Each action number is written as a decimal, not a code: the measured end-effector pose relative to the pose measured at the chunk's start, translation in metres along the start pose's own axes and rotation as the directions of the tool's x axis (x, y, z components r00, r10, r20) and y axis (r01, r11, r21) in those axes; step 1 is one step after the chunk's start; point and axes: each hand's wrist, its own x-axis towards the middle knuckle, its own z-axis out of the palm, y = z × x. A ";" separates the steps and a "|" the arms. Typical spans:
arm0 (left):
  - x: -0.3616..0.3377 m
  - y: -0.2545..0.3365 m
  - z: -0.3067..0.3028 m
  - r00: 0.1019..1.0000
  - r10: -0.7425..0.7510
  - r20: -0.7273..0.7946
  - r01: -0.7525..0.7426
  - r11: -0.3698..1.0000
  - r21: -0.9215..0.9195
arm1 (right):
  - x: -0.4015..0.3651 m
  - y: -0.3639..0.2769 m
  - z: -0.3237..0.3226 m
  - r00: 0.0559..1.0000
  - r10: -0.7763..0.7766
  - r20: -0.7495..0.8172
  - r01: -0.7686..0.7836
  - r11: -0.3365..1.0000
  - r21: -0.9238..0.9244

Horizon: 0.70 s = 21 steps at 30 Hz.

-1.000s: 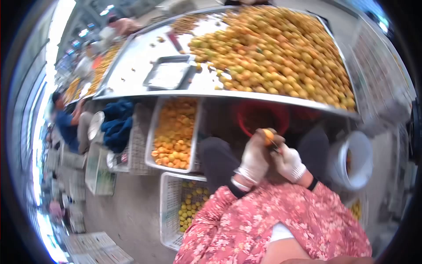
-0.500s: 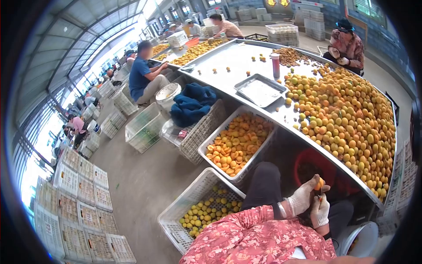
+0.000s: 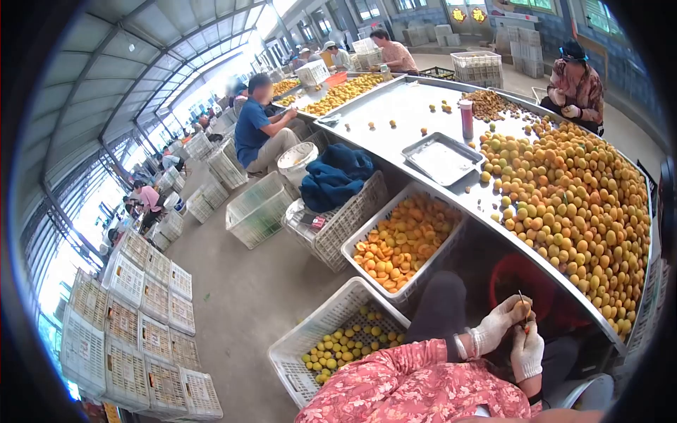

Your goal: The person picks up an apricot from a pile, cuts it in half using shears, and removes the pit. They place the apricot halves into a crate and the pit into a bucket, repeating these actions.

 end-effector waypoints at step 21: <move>0.001 -0.006 -0.008 0.998 -0.052 0.022 0.048 0.987 0.150 | -0.020 0.063 0.024 0.997 0.054 0.060 -0.068 0.964 0.258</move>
